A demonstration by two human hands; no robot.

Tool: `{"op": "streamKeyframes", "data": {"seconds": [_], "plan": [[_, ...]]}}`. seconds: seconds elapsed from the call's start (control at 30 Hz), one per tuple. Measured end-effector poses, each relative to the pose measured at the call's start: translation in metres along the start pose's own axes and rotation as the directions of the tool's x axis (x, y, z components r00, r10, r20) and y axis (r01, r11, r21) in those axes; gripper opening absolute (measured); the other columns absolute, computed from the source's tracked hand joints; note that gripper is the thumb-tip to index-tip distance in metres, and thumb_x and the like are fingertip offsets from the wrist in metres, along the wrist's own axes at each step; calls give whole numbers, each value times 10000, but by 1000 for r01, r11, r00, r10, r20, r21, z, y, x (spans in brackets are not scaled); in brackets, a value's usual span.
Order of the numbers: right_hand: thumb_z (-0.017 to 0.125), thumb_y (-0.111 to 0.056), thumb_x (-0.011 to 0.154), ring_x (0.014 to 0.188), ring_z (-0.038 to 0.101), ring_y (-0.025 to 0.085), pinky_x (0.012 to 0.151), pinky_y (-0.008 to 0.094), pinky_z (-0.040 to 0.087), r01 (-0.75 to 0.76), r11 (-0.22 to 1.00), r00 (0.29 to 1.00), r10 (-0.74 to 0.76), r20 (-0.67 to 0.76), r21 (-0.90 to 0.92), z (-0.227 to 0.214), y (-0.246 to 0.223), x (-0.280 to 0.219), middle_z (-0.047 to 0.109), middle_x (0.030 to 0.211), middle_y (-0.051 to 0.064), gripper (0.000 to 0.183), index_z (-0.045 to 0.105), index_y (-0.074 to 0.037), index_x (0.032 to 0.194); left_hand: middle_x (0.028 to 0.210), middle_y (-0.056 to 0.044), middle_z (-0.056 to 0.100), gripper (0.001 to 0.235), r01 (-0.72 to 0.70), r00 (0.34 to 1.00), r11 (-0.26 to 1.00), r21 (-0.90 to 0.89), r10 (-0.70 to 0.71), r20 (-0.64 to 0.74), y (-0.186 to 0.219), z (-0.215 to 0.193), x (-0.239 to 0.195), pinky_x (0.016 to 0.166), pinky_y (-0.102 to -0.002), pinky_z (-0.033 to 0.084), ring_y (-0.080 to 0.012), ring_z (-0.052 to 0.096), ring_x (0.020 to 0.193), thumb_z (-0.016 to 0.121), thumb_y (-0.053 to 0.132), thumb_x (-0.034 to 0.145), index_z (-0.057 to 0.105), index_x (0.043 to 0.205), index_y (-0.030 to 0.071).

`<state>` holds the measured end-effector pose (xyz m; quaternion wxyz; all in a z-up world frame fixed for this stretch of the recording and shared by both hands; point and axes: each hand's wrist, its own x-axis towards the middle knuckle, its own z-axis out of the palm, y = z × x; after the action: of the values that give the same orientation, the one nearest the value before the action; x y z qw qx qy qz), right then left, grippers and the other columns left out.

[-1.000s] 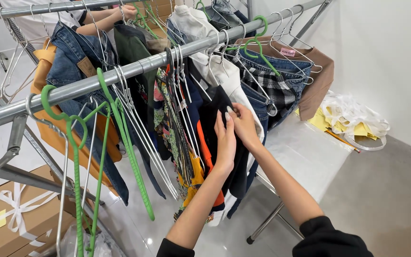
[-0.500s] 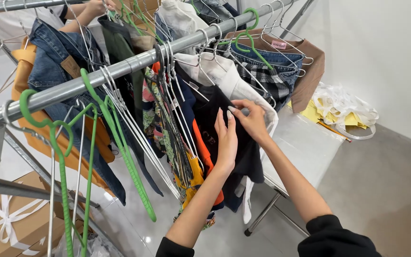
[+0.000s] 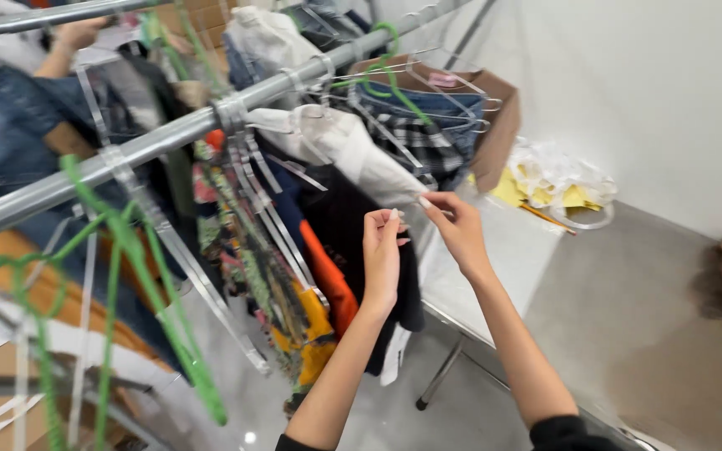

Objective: The person picks up folded shirts from a metal table, unfolds them, and places them onto hangers. They then hang the shirts on a clothing rack. The person repeats this process for a white shirt, a black shirt, and a brown shirt.

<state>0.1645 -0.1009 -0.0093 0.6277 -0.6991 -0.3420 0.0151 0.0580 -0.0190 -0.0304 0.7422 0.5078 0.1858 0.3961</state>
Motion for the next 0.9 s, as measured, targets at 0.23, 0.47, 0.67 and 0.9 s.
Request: {"op": "streamKeyframes", "data": {"seconds": [0.23,0.47,0.67,0.9], "plan": [[689,-180,982,1006,674,171,996,378,532,-39,996,940,65,-334,86,-156,-38,-77,723,1018,114,192,734,-47,1112,890,-17,645,115,51,982,997,-63,-39,183,-44,92,-32,731,-261,515,-137,647,828,562,237,1047,588,1014,130],[663,-117,995,971,650,156,1001,374,546,-61,997,799,79,-596,49,-311,-18,-153,704,989,103,169,720,-14,1116,878,-57,660,157,231,939,972,-42,-212,269,-102,208,-87,741,-294,550,-182,683,814,573,244,1035,626,989,104],[631,-79,1022,917,631,133,991,360,552,-160,987,691,96,-716,-22,-425,8,-227,678,920,98,157,714,2,1129,867,-25,647,154,338,887,941,5,-320,333,-147,291,-155,731,-272,540,-154,673,794,565,249,1035,616,967,121],[663,-91,1001,899,648,152,928,320,548,-334,941,537,230,-811,46,-512,29,-277,689,893,109,140,737,-32,1104,867,-41,641,173,424,825,896,132,-442,353,-187,360,-200,768,-296,540,-172,665,810,577,274,1032,613,948,127]]}}
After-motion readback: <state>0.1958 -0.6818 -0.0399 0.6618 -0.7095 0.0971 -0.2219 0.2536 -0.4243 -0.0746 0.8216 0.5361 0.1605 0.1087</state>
